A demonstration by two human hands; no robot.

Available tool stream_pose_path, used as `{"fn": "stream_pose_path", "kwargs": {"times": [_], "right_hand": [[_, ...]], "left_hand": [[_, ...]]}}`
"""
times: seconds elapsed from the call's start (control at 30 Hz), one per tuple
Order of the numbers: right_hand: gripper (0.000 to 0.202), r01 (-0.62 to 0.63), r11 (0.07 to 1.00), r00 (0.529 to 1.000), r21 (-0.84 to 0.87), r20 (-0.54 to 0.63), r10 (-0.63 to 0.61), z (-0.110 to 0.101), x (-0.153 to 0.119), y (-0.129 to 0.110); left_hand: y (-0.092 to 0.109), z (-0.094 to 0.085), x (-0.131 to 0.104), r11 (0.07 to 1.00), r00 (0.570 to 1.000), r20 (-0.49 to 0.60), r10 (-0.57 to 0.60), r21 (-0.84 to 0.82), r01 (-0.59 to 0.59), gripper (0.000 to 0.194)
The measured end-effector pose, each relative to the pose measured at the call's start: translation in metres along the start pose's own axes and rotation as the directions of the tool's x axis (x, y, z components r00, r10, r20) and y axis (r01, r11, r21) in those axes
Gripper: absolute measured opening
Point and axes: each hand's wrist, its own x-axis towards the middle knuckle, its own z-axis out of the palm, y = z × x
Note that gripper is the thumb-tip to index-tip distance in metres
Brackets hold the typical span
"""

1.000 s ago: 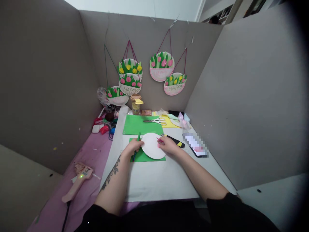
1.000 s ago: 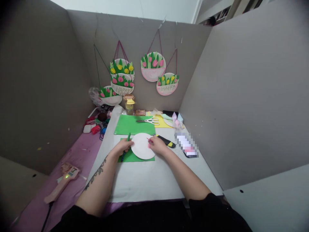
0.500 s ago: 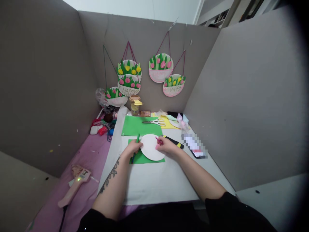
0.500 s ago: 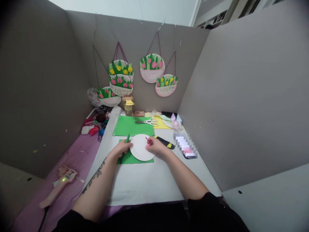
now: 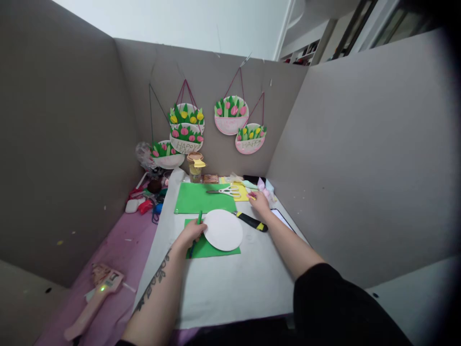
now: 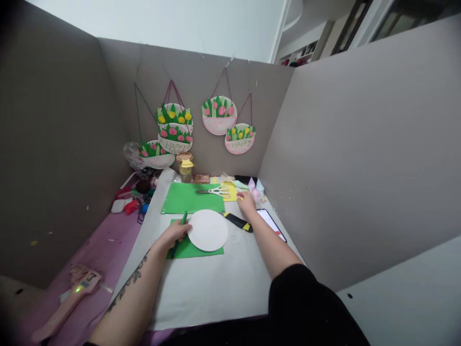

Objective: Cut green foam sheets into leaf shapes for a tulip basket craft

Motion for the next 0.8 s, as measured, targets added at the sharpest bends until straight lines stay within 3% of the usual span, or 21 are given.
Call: {"fn": "stream_pose_path", "kwargs": {"times": [0.1, 0.23, 0.37, 0.47, 0.57, 0.6, 0.63, 0.67, 0.77, 0.8], "right_hand": [[0.021, -0.015, 0.999, 0.991, 0.033, 0.131, 0.010, -0.003, -0.027, 0.007], [0.038, -0.081, 0.991, 0.938, 0.104, 0.346, 0.041, -0.008, -0.069, 0.012], [0.043, -0.245, 0.946, 0.797, 0.211, 0.599, 0.073, -0.025, -0.079, 0.001], [0.039, -0.272, 0.944, 0.727, 0.184, 0.682, 0.076, -0.059, -0.061, -0.017], [0.031, -0.239, 0.966, 0.680, 0.100, 0.727, 0.092, -0.100, -0.044, -0.032], [0.028, -0.200, 0.979, 0.660, 0.047, 0.745, 0.099, -0.110, -0.043, -0.034], [0.024, -0.083, 0.993, 0.618, -0.080, 0.778, 0.114, -0.116, -0.044, -0.034], [0.022, 0.028, 0.982, 0.594, -0.189, 0.793, 0.136, -0.117, -0.048, -0.032], [0.017, 0.136, 0.922, 0.661, -0.361, 0.727, 0.187, -0.095, -0.069, -0.026], [0.018, 0.169, 0.913, 0.660, -0.371, 0.731, 0.175, -0.082, -0.076, -0.026]], "left_hand": [[0.003, 0.002, -0.002, 1.000, 0.999, 0.035, -0.007, -0.017, 0.008, 0.019], [0.009, 0.010, -0.009, 0.997, 0.992, 0.127, -0.001, -0.076, 0.010, 0.022], [0.016, 0.023, -0.024, 0.991, 0.970, 0.243, 0.028, -0.132, 0.004, 0.026], [0.019, 0.029, -0.036, 0.981, 0.908, 0.410, 0.083, -0.192, -0.003, 0.030], [0.020, 0.026, -0.039, 0.958, 0.869, 0.468, 0.162, -0.286, -0.024, 0.035], [0.020, 0.024, -0.038, 0.941, 0.879, 0.439, 0.187, -0.337, -0.032, 0.037], [0.021, 0.022, -0.036, 0.919, 0.896, 0.394, 0.202, -0.392, -0.035, 0.038], [0.020, 0.020, -0.032, 0.896, 0.913, 0.352, 0.205, -0.443, -0.031, 0.038], [0.018, 0.016, -0.021, 0.829, 0.947, 0.278, 0.162, -0.559, 0.022, 0.034], [0.017, 0.015, -0.018, 0.810, 0.952, 0.269, 0.145, -0.585, 0.042, 0.033]]}}
